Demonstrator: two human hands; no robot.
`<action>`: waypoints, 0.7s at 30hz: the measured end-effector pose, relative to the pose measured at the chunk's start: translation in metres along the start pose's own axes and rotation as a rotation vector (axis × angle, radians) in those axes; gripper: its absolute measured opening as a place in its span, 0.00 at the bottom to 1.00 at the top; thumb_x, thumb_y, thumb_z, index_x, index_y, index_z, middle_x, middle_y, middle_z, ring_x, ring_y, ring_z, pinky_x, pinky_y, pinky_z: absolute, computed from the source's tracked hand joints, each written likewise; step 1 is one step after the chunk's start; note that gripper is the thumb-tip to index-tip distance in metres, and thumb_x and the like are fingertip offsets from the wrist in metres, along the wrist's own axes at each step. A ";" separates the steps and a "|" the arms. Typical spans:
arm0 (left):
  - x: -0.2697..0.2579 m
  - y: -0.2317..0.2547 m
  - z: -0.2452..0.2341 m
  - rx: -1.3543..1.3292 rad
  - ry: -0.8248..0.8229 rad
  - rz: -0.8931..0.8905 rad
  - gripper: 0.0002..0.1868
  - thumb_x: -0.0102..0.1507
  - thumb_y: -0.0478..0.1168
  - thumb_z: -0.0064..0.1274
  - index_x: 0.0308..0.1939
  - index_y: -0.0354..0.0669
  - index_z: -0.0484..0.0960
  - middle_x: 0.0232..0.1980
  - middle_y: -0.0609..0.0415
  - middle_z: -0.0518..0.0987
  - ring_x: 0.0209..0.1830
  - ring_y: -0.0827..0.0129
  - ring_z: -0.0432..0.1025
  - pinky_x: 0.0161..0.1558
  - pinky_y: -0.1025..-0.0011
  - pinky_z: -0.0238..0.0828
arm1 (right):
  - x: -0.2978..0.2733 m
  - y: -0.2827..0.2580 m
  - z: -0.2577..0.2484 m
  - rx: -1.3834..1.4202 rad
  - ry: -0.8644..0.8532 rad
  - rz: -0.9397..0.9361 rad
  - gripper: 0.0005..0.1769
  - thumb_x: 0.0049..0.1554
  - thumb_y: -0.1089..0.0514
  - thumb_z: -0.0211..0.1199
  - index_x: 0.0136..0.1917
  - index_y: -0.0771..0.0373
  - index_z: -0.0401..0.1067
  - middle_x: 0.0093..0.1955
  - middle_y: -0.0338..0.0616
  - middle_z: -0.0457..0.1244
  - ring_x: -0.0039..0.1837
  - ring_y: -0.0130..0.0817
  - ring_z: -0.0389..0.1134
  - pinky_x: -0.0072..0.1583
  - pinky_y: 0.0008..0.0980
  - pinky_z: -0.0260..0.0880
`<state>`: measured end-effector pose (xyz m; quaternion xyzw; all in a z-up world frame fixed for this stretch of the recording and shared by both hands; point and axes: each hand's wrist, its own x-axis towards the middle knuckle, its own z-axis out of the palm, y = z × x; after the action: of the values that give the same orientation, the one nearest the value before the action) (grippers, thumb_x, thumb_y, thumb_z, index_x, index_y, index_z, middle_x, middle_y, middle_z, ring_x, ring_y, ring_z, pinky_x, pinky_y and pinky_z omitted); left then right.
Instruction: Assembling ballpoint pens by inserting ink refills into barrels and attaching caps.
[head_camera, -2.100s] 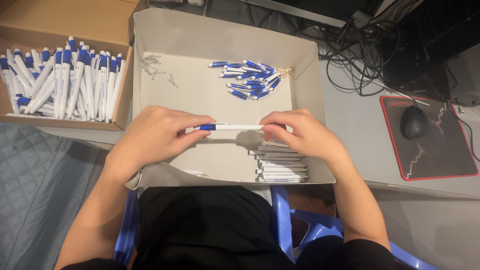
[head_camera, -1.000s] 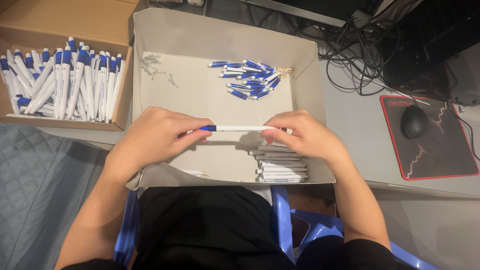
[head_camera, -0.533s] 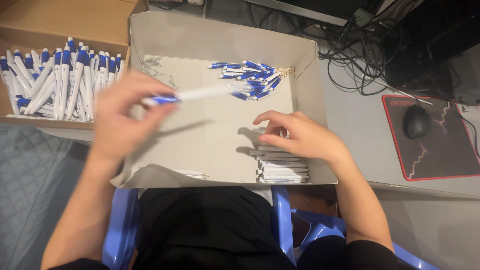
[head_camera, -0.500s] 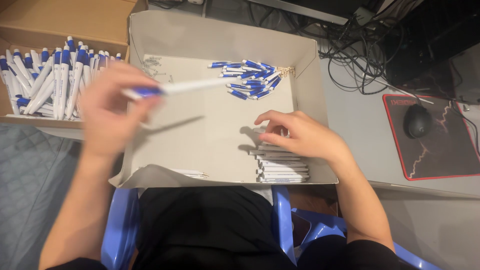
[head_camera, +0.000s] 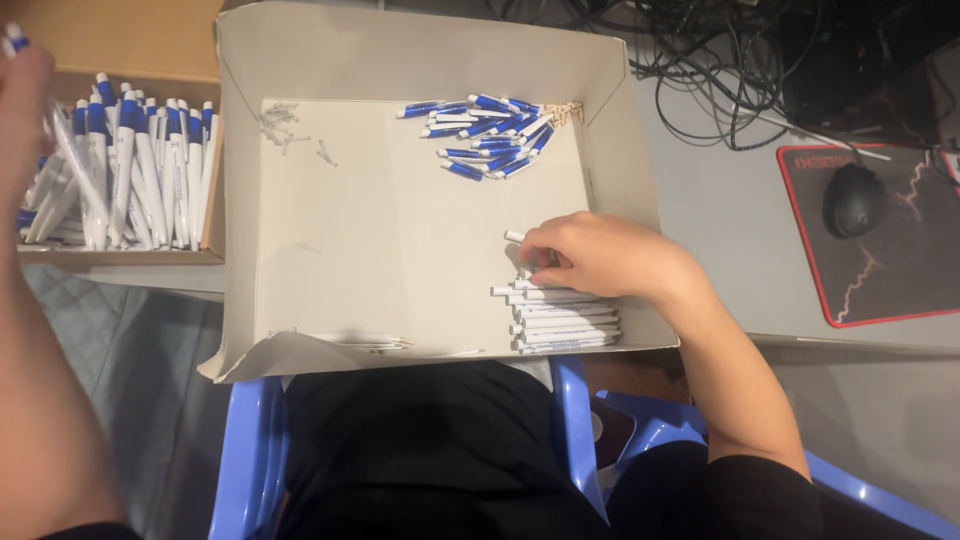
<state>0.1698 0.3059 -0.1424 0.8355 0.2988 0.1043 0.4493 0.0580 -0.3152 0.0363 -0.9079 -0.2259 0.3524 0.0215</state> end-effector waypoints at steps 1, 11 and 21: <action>-0.011 -0.005 -0.002 0.003 -0.005 0.001 0.27 0.69 0.62 0.38 0.64 0.52 0.67 0.62 0.61 0.66 0.64 0.63 0.63 0.56 0.56 0.69 | 0.002 0.003 0.001 0.005 -0.001 0.002 0.09 0.62 0.48 0.60 0.55 0.46 0.73 0.50 0.27 0.69 0.48 0.29 0.67 0.47 0.36 0.64; -0.114 0.040 -0.006 0.178 -0.004 0.801 0.13 0.82 0.27 0.60 0.67 0.28 0.73 0.52 0.43 0.71 0.44 0.62 0.69 0.50 0.61 0.62 | 0.004 0.008 0.006 -0.032 0.019 -0.123 0.08 0.64 0.50 0.56 0.53 0.47 0.75 0.48 0.30 0.67 0.51 0.34 0.68 0.49 0.37 0.65; -0.132 0.067 -0.009 0.247 -0.017 0.894 0.16 0.84 0.27 0.57 0.74 0.22 0.73 0.46 0.42 0.71 0.53 0.50 0.70 0.57 0.55 0.63 | -0.001 0.004 0.004 -0.008 0.099 -0.163 0.08 0.61 0.52 0.53 0.48 0.50 0.72 0.47 0.29 0.67 0.48 0.32 0.67 0.48 0.37 0.65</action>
<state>0.0879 0.2060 -0.0699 0.9303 -0.0844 0.2447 0.2598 0.0567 -0.3200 0.0330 -0.9030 -0.2990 0.3032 0.0574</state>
